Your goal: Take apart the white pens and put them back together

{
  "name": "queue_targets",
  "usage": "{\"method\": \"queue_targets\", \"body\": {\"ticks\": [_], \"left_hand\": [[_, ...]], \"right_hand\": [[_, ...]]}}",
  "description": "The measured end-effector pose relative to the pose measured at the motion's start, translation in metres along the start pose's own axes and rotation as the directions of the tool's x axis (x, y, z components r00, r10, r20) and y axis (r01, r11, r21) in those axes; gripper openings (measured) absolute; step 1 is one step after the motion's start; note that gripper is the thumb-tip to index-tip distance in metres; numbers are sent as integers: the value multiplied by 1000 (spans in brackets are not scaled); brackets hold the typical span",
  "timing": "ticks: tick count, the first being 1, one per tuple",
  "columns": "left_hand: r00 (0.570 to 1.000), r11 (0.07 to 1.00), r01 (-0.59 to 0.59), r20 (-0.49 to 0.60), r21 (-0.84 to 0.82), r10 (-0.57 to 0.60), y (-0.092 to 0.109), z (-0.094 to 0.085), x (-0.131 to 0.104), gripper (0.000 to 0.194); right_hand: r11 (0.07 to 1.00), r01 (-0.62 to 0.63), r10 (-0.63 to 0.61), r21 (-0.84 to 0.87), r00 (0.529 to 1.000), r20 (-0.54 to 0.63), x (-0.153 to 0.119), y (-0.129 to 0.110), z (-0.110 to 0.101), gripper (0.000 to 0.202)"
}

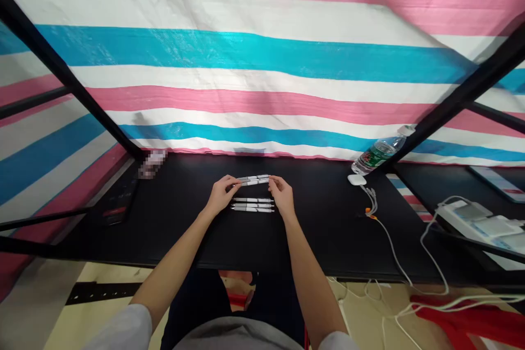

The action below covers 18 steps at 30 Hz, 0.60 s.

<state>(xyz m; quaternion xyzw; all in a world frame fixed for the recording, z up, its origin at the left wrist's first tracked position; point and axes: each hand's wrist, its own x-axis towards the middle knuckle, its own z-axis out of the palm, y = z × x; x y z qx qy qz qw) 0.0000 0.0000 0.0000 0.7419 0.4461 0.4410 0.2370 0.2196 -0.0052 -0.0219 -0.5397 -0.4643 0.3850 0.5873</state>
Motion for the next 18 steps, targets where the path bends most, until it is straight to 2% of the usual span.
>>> {"method": "queue_targets", "body": {"ticks": [3,6,10,14,18], "left_hand": [[999,995,-39,-20,-92,37,12,-2,-1,19],[999,984,-24,-41,-179,17,15,0,-1,19],[988,927,124,-45,-355,-150,10,6,-1,23],[947,821,294,34,-490,-319,5,9,0,30],[923,766,344,44,-544,-383,6,7,1,29]], "right_hand": [[992,-74,68,106,996,60,-2,-5,2,41],[984,-86,73,159,994,82,-3,-7,3,40],[969,-89,75,231,995,69,-2,-7,4,38],[966,-81,66,246,995,68,0,-4,2,35],[964,-87,68,252,994,84,0,-6,0,35]]}}
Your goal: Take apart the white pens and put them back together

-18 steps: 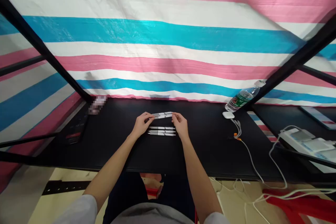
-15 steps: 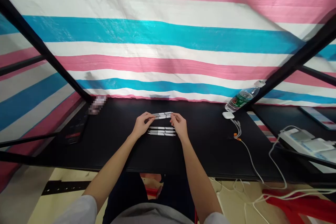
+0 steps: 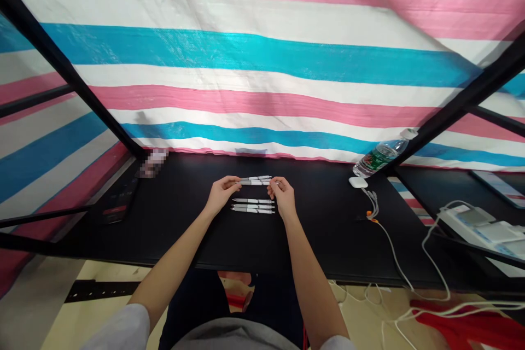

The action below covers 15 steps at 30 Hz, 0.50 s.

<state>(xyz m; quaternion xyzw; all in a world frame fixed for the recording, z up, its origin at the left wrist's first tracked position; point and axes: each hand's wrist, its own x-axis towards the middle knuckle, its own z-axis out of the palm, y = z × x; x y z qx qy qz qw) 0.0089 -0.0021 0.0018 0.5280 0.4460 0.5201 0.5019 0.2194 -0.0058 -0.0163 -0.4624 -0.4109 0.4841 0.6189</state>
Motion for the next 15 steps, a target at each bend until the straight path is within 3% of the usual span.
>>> {"method": "queue_targets", "body": {"ticks": [8,15], "left_hand": [[1000,1000,-12,-2,-5,12,8,0,-1,32],[997,985,-61,-29,163,66,5,-2,-2,43]], "right_hand": [[1000,10,-12,24,998,62,-3,-2,3,32],[969,130,-104,-212,986,130,-8,-6,5,30]]}}
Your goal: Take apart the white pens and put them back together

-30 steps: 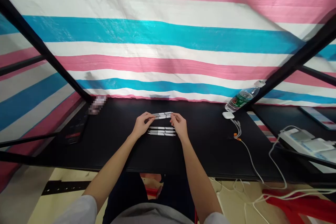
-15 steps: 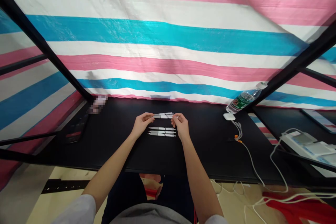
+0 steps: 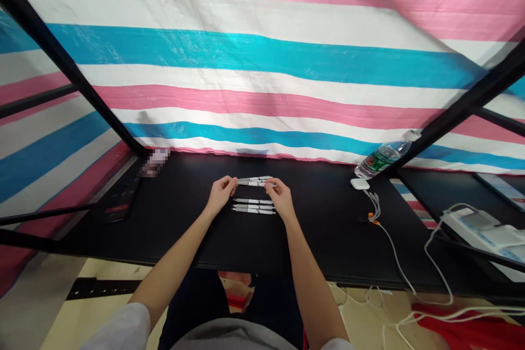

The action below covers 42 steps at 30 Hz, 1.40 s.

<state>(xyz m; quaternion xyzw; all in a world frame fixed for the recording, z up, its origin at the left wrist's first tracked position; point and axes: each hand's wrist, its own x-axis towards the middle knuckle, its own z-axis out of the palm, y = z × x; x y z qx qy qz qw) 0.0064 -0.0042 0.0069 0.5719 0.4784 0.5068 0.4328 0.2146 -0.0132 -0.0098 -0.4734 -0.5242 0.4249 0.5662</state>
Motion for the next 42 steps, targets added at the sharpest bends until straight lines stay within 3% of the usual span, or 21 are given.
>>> {"method": "queue_targets", "body": {"ticks": [7,12,15,25,31,35,42], "left_hand": [[996,979,-59,-53,193,70,-10,-2,3,51],[998,981,-37,-42,191,46,-10,-2,2,55],[999,976,-17,-30,216,24,-9,-1,0,59],[986,990,-91,148,107,75,-2,2,-4,32],[983,989,-130,137,70,120,-1,3,-5,26],[984,981,-156,105,114,144,1,3,-6,31],[987,968,-149,86,201,134,0,4,-6,46]], "right_hand": [[956,155,-144,-248,988,64,-5,-5,4,23],[817,387,-331,-427,922,202,-8,-6,5,25],[753,459,-400,-473,888,225,-9,-4,5,23],[709,464,-428,-532,882,199,-10,-7,7,17],[712,472,-427,-520,879,214,-11,-11,8,15],[710,479,-413,-516,877,246,-13,-12,10,17],[606,525,-429,-597,848,310,-15,-9,13,28]]}}
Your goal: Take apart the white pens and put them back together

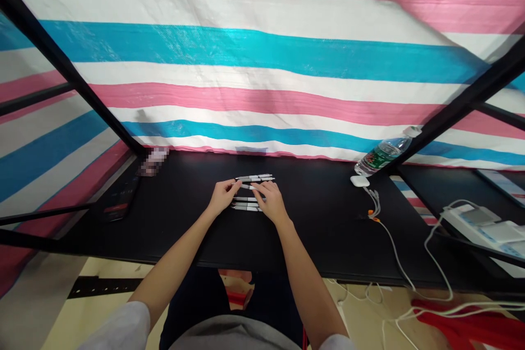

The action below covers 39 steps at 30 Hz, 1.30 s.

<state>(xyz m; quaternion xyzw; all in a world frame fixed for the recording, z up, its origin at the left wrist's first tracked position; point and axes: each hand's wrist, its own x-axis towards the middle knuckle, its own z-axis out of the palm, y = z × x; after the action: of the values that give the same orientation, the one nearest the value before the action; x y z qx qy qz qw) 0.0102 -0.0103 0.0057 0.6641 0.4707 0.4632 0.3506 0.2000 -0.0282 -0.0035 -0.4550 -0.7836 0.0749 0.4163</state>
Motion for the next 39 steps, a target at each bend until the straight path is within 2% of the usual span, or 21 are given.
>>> {"method": "queue_targets", "body": {"ticks": [5,9,16,25,30,36,39], "left_hand": [[996,993,1,86,-122,10,-1,1,0,31],[993,968,25,120,-252,5,-2,1,0,32],[999,988,23,52,-154,-15,-1,1,0,26],[999,997,38,-26,-65,-39,0,2,1,43],[996,989,49,-71,-137,-59,0,-1,3,36],[995,951,85,-22,-299,-96,0,-1,5,27],[991,931,77,-73,-357,-110,-3,0,7,26]], "right_hand": [[999,13,-10,32,996,-91,-1,4,1,25],[998,24,-18,49,994,-104,-2,4,2,22],[998,28,-25,50,997,-74,-1,-1,3,18],[998,32,-28,50,997,-77,-2,2,6,15],[999,-10,14,50,995,-97,-2,3,5,23],[998,37,-35,40,998,-58,-2,4,3,33],[999,11,-7,36,996,-94,-3,6,3,31]]}}
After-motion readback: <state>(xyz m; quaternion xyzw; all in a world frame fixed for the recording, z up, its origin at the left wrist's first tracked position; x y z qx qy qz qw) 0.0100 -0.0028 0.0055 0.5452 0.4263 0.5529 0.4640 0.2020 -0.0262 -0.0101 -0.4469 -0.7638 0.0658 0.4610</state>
